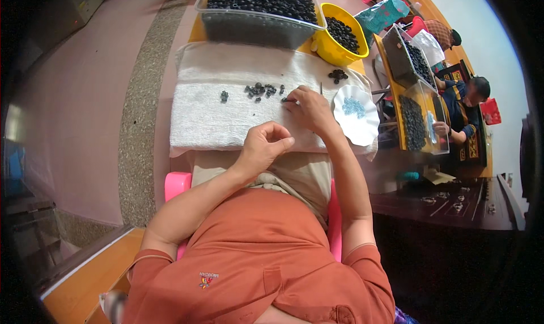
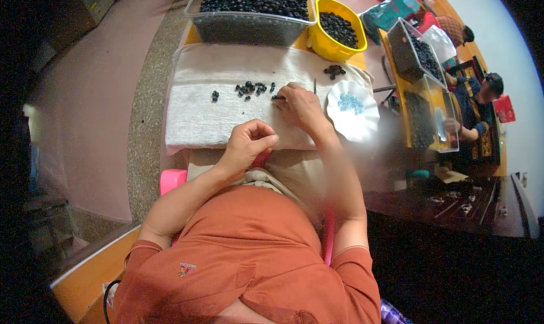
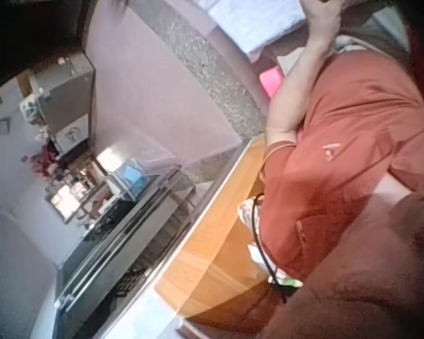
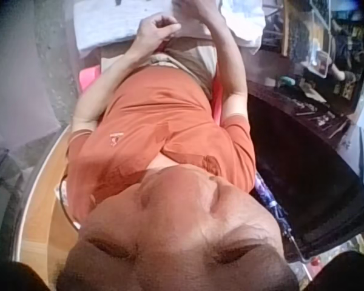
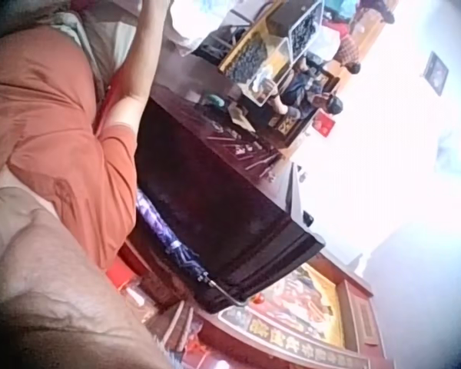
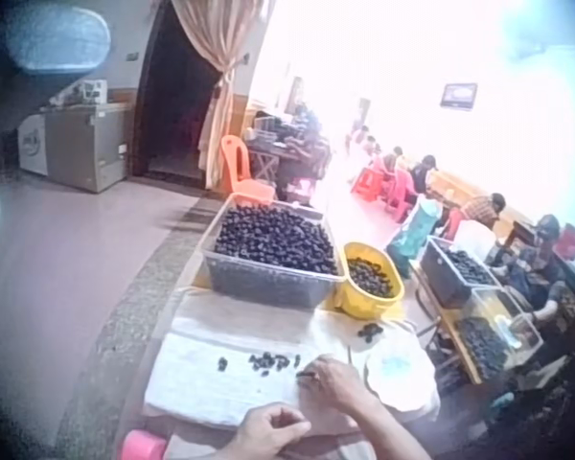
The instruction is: Inspecting and sorting small black beads from a pile on a table.
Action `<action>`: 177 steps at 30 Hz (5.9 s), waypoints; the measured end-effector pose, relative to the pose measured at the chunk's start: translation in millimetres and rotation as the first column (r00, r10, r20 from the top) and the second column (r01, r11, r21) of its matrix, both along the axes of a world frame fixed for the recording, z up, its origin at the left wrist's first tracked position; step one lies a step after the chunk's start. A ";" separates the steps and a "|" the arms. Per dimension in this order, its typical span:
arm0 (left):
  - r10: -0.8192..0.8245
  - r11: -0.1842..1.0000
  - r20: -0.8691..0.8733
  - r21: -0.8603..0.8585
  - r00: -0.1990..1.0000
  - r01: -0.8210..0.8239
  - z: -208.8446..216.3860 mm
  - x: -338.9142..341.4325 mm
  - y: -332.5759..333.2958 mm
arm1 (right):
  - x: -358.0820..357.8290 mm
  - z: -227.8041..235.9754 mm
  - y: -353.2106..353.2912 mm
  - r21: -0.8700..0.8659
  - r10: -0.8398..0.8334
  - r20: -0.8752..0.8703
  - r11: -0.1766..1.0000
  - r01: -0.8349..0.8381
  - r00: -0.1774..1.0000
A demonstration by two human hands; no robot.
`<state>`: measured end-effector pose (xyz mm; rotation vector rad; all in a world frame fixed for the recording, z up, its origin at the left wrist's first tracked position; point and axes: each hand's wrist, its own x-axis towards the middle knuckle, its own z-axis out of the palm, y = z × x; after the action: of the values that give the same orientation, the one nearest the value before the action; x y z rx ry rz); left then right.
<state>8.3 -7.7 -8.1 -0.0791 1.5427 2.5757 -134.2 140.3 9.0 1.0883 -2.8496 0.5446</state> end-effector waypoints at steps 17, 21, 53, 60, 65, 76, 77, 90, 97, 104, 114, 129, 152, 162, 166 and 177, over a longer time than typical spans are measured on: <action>0.020 1.000 0.029 0.013 0.999 -0.020 -5.5 -2.6 -1.2 | -2.1 7.2 -10.1 -0.143 0.049 -0.051 0.988 -0.056 0.997; 0.027 1.000 0.033 0.006 0.999 -0.027 -6.6 -2.5 0.3 | -1.7 19.2 -39.4 -0.081 0.132 -0.040 0.988 -0.135 0.990; 0.165 0.975 0.194 0.114 0.967 -0.189 -5.6 -8.4 -9.5 | 27.8 18.2 -8.4 -0.518 0.138 0.030 0.849 -0.103 0.990; 0.108 0.960 0.186 0.236 0.977 -0.152 0.0 -8.5 -11.2 | 62.9 23.4 1.5 -0.575 0.109 0.328 0.811 0.107 0.939; 0.009 0.927 0.195 0.367 0.981 -0.082 0.2 -9.7 -11.0 | 69.6 26.2 1.2 -0.546 0.140 0.252 0.838 0.021 0.958; -0.056 0.905 0.155 0.424 0.986 -0.015 4.9 -8.8 -20.7 | 68.2 16.3 7.6 -0.559 0.228 0.250 0.828 -0.052 0.941; -0.072 0.908 0.153 0.420 0.986 0.001 5.6 -8.3 -21.1 | 69.3 20.4 7.0 -0.516 0.264 0.126 0.840 -0.164 0.956; -0.089 0.914 0.168 0.405 0.982 0.014 5.9 -9.5 -21.4 | 77.4 9.7 5.8 -0.630 0.227 0.155 0.772 -0.081 0.961; -0.138 0.925 0.163 0.374 0.977 0.068 7.5 -9.5 -22.2 | 74.1 14.5 17.2 -0.550 0.276 0.184 0.825 -0.134 0.943; -0.211 0.912 0.192 0.391 0.959 0.122 2.9 -8.5 -18.1 | 80.6 14.5 23.3 -0.647 0.309 0.419 0.761 0.042 0.854; -0.185 0.911 0.207 0.403 0.961 0.089 -0.4 -8.2 -16.7 | 86.1 21.7 17.7 -0.611 0.296 0.212 0.784 -0.110 0.931; -0.156 0.911 0.221 0.408 0.963 0.054 3.3 -5.0 -11.1 | 87.8 14.6 21.4 -0.622 0.293 0.133 0.769 -0.150 0.947; 0.003 0.932 0.274 0.347 0.962 -0.102 -2.9 -9.9 -17.3 | 88.3 18.9 41.3 -0.643 0.067 -0.052 0.761 -0.084 0.996; 0.090 0.933 0.260 0.316 0.962 -0.172 0.3 -14.4 -15.6 | 27.2 33.5 153.9 -0.639 -0.354 0.083 0.698 0.323 0.931; 0.061 0.950 0.240 0.284 0.969 -0.130 -1.6 -9.7 -11.9 | 23.5 16.8 163.5 -0.383 -0.382 0.086 0.840 0.384 0.920; 0.049 0.961 0.230 0.254 0.972 -0.108 -0.7 -7.7 -8.9 | 1.8 19.4 149.7 0.026 -0.345 -0.127 0.936 0.351 0.930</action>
<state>0.6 -16.6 -8.8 -0.3926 1.1307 2.6988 -132.3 290.0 28.4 0.5709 -2.8629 0.3714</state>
